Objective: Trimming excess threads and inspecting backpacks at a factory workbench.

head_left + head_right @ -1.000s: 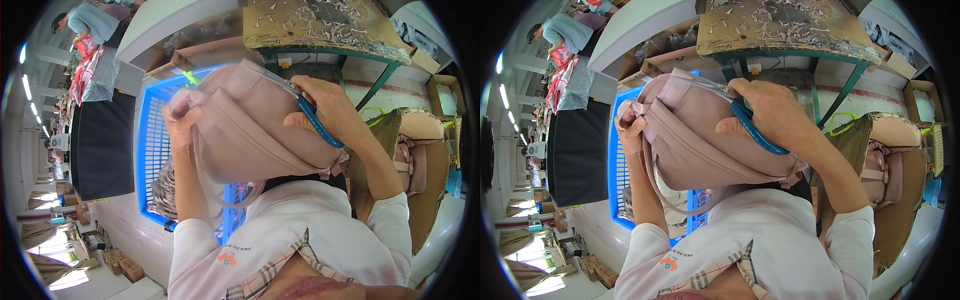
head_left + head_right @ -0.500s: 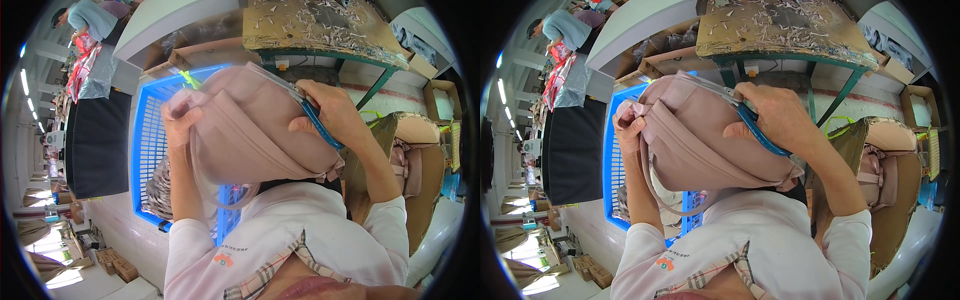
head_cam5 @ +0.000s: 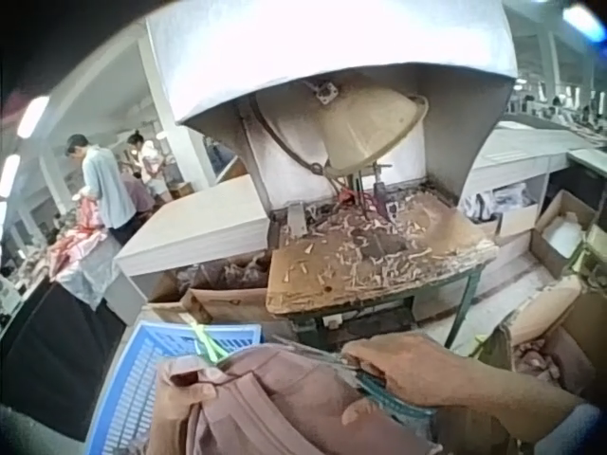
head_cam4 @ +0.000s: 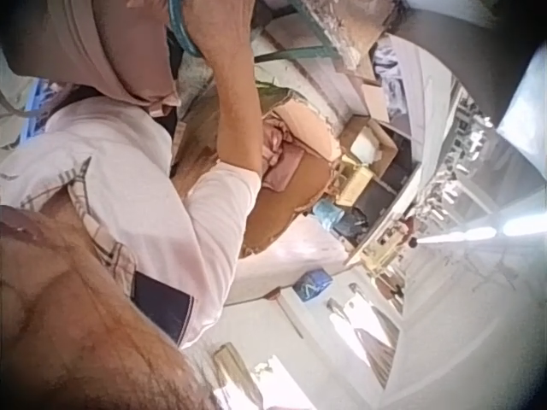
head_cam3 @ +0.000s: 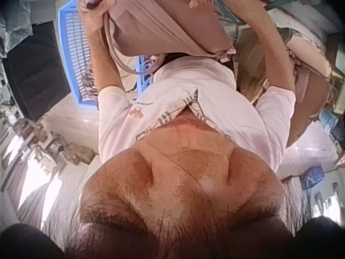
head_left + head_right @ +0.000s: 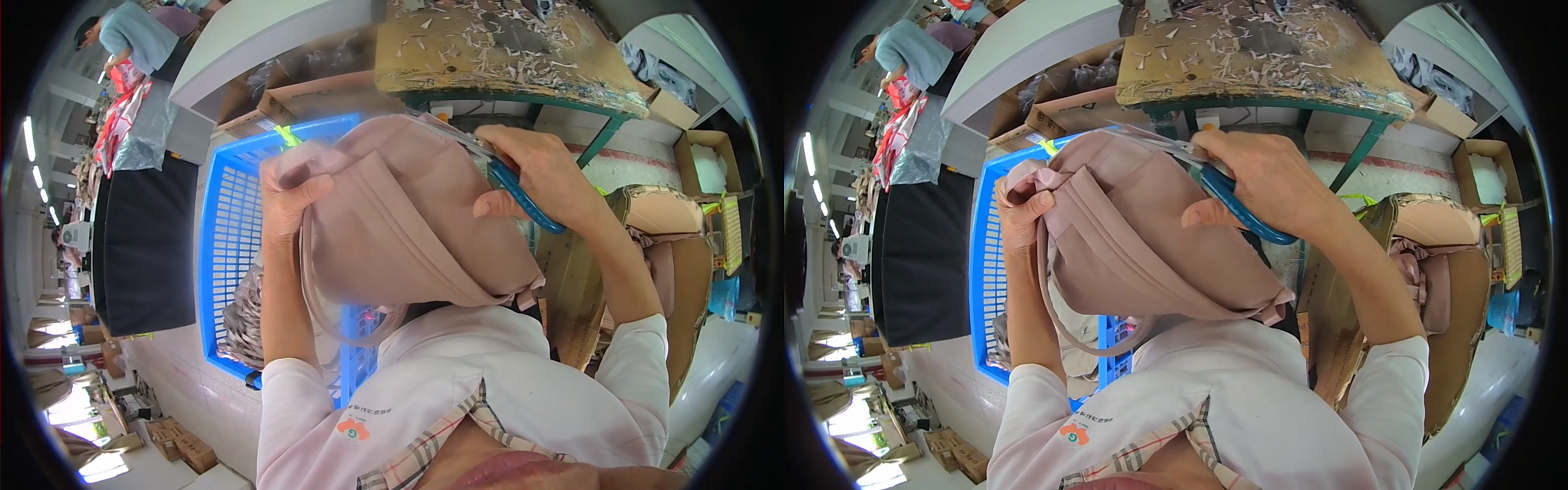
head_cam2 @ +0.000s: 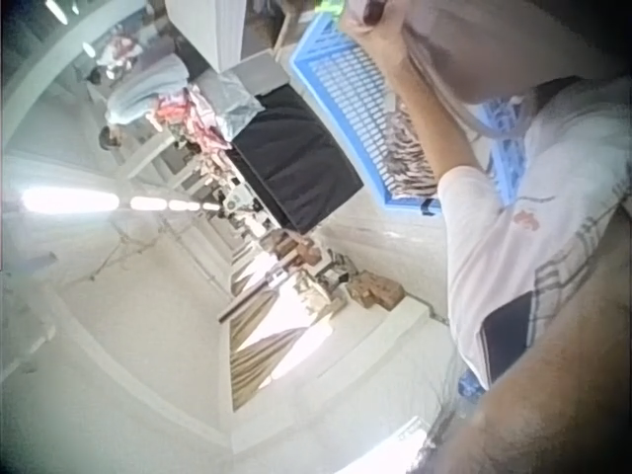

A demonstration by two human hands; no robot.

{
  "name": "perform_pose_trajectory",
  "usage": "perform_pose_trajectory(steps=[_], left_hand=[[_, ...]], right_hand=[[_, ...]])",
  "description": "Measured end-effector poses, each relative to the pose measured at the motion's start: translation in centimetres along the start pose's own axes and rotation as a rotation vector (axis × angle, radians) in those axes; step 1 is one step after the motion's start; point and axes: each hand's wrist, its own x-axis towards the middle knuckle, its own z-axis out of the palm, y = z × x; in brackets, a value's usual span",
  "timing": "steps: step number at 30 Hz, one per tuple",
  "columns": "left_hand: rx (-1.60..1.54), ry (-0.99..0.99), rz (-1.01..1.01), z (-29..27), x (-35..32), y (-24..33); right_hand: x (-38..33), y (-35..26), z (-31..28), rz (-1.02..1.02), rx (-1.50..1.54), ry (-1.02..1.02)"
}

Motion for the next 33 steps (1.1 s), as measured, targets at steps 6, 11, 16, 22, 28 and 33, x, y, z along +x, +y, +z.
perform_pose_trajectory(steps=[6, 11, 16, 22, 28, 33], left_hand=[[-0.014, -0.130, -0.064, 1.6, 2.8, -0.1], [-0.044, -0.160, -0.087, 3.4, 5.4, -0.4], [-0.125, -0.171, -0.068, 4.7, 10.0, -0.6], [0.273, -0.236, -0.132, 7.8, 18.8, -0.5], [0.271, -0.320, -0.139, 9.4, 23.8, -2.1], [0.217, -0.312, -0.124, 10.6, 24.8, -2.0]], right_hand=[[-0.3, 2.6, -0.6, -0.034, 0.007, 0.065], [-1.3, 4.3, -1.2, 0.136, 0.040, 0.038], [-4.2, 5.8, 1.6, 0.365, 0.839, 0.267], [-2.0, 5.6, 2.5, 0.614, 1.173, 0.601], [-0.3, 6.9, 1.9, 0.672, 1.198, 0.704], [0.0, 8.1, 1.4, 0.653, 1.168, 0.728]])
